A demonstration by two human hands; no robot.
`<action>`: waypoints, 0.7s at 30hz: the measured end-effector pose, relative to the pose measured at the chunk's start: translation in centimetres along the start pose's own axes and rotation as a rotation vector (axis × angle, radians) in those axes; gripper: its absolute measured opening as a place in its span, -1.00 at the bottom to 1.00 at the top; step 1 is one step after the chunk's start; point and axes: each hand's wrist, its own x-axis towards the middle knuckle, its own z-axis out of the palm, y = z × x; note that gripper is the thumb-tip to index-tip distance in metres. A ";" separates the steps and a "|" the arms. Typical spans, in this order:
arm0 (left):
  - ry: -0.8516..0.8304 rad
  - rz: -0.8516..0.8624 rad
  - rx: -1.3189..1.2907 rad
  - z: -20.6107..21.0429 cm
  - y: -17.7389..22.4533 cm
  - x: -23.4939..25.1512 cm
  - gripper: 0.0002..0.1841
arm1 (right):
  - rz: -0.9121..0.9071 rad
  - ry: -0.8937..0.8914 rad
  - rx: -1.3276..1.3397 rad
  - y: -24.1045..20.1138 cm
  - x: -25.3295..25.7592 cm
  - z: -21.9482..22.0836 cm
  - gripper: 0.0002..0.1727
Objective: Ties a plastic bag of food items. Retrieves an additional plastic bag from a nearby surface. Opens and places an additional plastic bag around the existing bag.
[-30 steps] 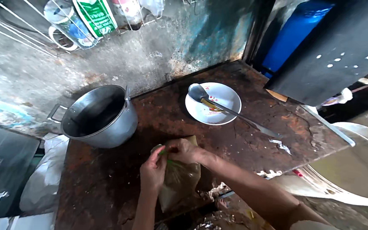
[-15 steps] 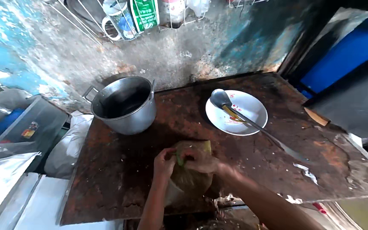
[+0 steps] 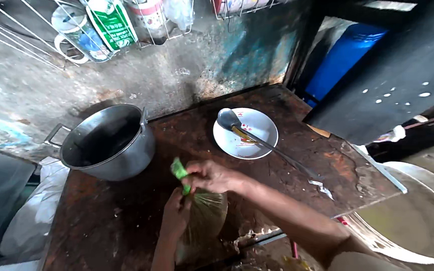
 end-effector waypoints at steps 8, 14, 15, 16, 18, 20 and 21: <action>0.089 -0.035 0.071 0.3 -0.6 -1.3 -0.69 | 1.016 0.569 -0.675 10.7 -6.8 -18.8 -0.07; 0.113 -0.031 0.051 0.6 -0.7 -2.0 -0.71 | 0.821 0.823 0.001 14.8 -7.9 -19.2 -0.30; 0.116 -0.022 0.052 0.8 -0.8 -2.1 -0.71 | 0.756 0.848 0.073 15.0 -8.0 -18.7 -0.36; 0.114 -0.017 0.057 0.9 -0.9 -2.2 -0.71 | 0.695 0.846 0.141 15.3 -8.1 -18.2 -0.49; 0.116 -0.006 0.060 1.1 -1.0 -2.5 -0.71 | 0.690 0.756 0.294 15.3 -8.0 -17.3 -0.80; 0.115 -0.010 0.058 1.2 -1.0 -2.8 -0.71 | 0.759 0.624 0.422 14.7 -7.7 -16.9 -0.76; 0.111 -0.014 0.058 1.3 -1.0 -3.0 -0.72 | 0.771 0.593 0.464 14.7 -7.7 -16.8 -0.74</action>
